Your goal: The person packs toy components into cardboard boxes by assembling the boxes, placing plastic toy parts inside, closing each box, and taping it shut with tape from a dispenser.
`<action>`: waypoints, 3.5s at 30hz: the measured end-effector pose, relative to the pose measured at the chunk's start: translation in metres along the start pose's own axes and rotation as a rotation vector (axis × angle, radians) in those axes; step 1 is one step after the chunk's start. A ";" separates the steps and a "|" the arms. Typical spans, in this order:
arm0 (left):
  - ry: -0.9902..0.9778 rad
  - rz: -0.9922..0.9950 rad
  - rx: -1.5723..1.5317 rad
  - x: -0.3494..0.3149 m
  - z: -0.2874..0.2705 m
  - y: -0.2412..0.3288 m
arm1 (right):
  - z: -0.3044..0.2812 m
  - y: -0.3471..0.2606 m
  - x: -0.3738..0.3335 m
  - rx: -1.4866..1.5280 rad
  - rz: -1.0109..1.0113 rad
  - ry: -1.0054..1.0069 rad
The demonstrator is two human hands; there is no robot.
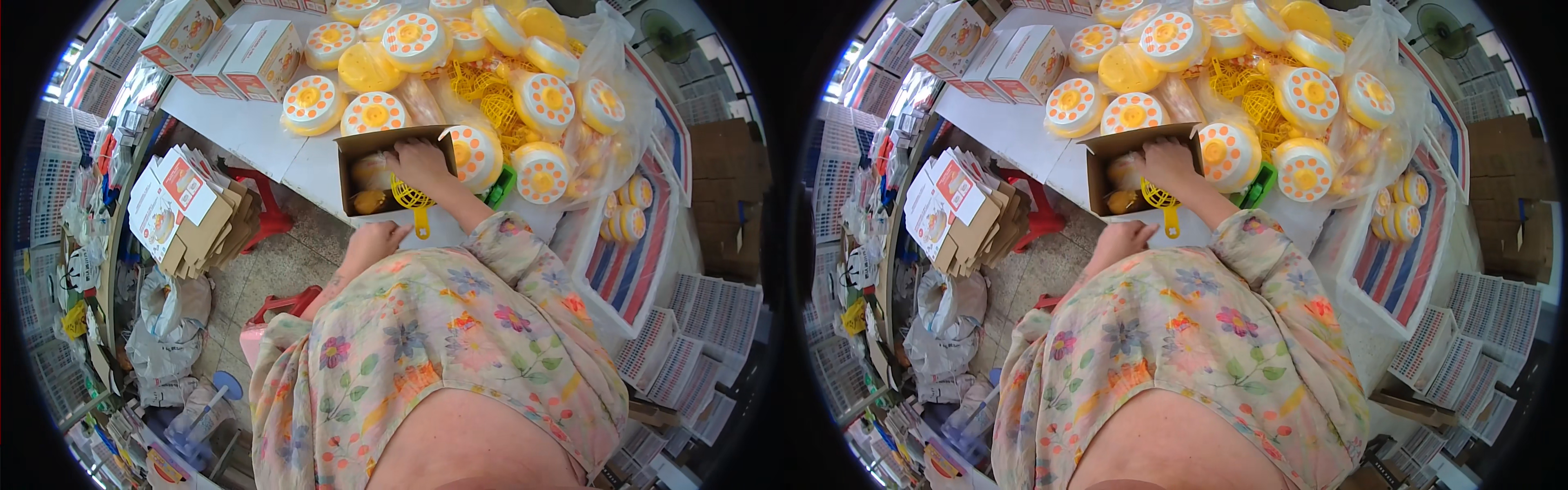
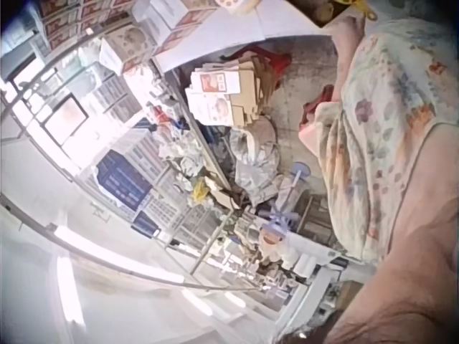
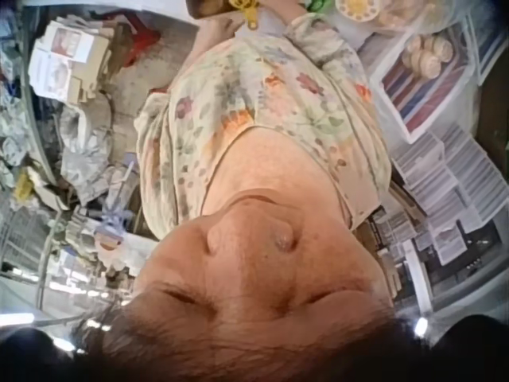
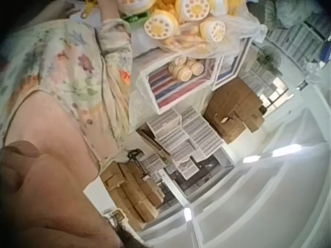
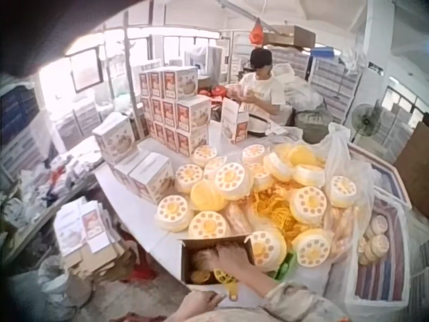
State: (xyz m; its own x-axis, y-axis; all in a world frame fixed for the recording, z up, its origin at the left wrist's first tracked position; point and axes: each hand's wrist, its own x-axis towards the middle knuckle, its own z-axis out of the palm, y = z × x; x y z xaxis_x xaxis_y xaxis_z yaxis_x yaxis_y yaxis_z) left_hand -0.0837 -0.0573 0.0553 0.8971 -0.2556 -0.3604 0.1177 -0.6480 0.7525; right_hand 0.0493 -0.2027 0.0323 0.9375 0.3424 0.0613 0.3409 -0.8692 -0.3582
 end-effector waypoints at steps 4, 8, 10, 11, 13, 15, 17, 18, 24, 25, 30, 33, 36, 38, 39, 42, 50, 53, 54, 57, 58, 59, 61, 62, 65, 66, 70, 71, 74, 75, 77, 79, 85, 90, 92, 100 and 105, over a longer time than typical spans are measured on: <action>-0.129 -0.046 -0.329 0.029 0.046 -0.024 | -0.001 0.004 -0.003 0.045 0.065 -0.092; -0.181 -0.019 -0.643 0.029 0.053 -0.030 | -0.050 -0.005 -0.011 0.111 -0.059 -0.255; -0.177 0.027 -0.664 0.027 0.049 -0.028 | -0.077 -0.007 -0.019 0.307 -0.047 -0.243; -0.119 0.102 -0.542 0.026 0.040 -0.024 | -0.088 -0.010 -0.022 0.408 -0.042 -0.240; -0.004 0.248 -0.296 0.019 0.018 -0.012 | -0.117 -0.024 -0.028 0.400 -0.118 -0.118; 0.110 0.267 -0.287 0.005 -0.015 0.016 | -0.135 -0.031 -0.030 0.383 -0.262 0.139; 0.226 0.290 -0.277 -0.003 -0.041 0.029 | -0.135 -0.030 -0.029 0.321 -0.273 0.178; 0.345 0.255 -0.374 -0.008 -0.053 0.026 | -0.132 -0.031 -0.029 0.262 -0.285 0.213; 0.663 0.352 0.020 0.008 -0.088 -0.011 | -0.078 -0.026 -0.031 0.003 -0.378 0.328; 0.676 0.338 0.048 0.016 -0.086 -0.019 | -0.065 -0.023 -0.035 -0.040 -0.395 0.312; 0.531 0.435 -0.269 0.053 -0.080 -0.062 | -0.052 -0.024 -0.039 -0.120 -0.391 0.257; 0.435 0.473 -0.440 0.062 -0.071 -0.066 | -0.055 -0.029 -0.040 -0.144 -0.372 0.284; 0.329 0.473 -0.514 0.071 -0.078 -0.065 | -0.055 -0.027 -0.038 -0.208 -0.387 0.362; 0.234 0.429 -0.495 0.077 -0.085 -0.066 | -0.044 -0.015 -0.037 -0.240 -0.412 0.255; 0.236 0.431 -0.494 0.083 -0.085 -0.067 | -0.039 -0.010 -0.037 -0.255 -0.427 0.201; 0.229 0.380 -0.371 0.095 -0.081 -0.085 | -0.061 -0.033 -0.031 -0.187 -0.411 0.193; 0.305 0.380 -0.179 0.091 -0.078 -0.055 | -0.018 0.005 -0.011 0.124 -0.163 -0.004; 0.332 0.416 -0.101 0.098 -0.072 -0.062 | -0.002 0.007 -0.015 0.073 -0.067 -0.013; 0.355 0.440 -0.067 0.101 -0.068 -0.069 | 0.004 0.004 -0.019 -0.061 -0.116 0.024; 0.416 0.470 -0.087 0.107 -0.047 -0.092 | -0.004 -0.001 -0.029 -0.106 -0.218 0.093; 0.456 0.477 -0.141 0.109 -0.038 -0.097 | -0.014 0.003 -0.030 -0.016 -0.273 0.126; 0.498 0.482 -0.195 0.110 -0.029 -0.104 | -0.024 0.007 -0.032 0.075 -0.328 0.156; 0.443 0.335 -0.660 0.108 -0.015 -0.104 | -0.047 0.021 -0.046 0.272 -0.213 0.275; 0.441 0.338 -0.692 0.106 -0.013 -0.105 | -0.054 0.029 -0.051 0.472 -0.085 0.393; 0.394 0.369 -0.742 0.109 -0.011 -0.098 | -0.002 0.094 -0.056 0.669 0.116 0.304; 0.420 0.371 -0.612 0.107 -0.008 -0.096 | 0.018 0.113 -0.059 0.767 0.215 0.256; 0.491 0.346 -0.365 0.105 0.000 -0.110 | 0.058 0.063 -0.072 0.483 0.168 0.217; 0.500 0.336 -0.382 0.102 0.002 -0.113 | 0.055 0.061 -0.070 0.478 0.162 0.164; 0.482 0.303 -0.494 0.102 -0.003 -0.113 | 0.048 0.065 -0.062 0.466 0.148 0.070; 0.455 0.276 -0.590 0.104 -0.006 -0.112 | 0.048 0.071 -0.062 0.586 0.178 0.029; 0.433 0.253 -0.684 0.106 -0.018 -0.110 | 0.044 0.079 -0.060 0.826 0.233 -0.058; 0.359 0.224 -0.491 0.104 -0.043 -0.099 | 0.034 0.079 -0.057 0.889 0.264 -0.083; 0.171 0.498 0.276 0.092 -0.087 -0.094 | 0.019 0.086 -0.059 0.969 0.078 -0.080; 0.018 0.567 0.642 0.085 -0.107 -0.082 | -0.017 0.128 -0.036 0.810 0.134 -0.393; -0.010 0.482 0.557 0.076 -0.097 -0.059 | -0.044 0.093 -0.026 0.207 -0.275 -0.267; 0.028 0.430 0.709 0.062 -0.063 -0.033 | -0.047 0.058 -0.033 -0.198 -0.649 -0.351; 0.055 0.576 0.758 0.066 -0.063 -0.045 | -0.052 0.057 -0.029 -0.183 -0.701 -0.402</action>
State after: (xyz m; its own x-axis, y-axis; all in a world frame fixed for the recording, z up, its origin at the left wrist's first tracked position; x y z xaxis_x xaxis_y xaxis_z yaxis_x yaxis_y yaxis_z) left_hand -0.0030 0.0002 0.0321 0.7524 -0.6587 -0.0047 -0.6383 -0.7308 0.2419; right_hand 0.0449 -0.2807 0.0584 0.4186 0.8979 -0.1363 0.8758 -0.4388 -0.2012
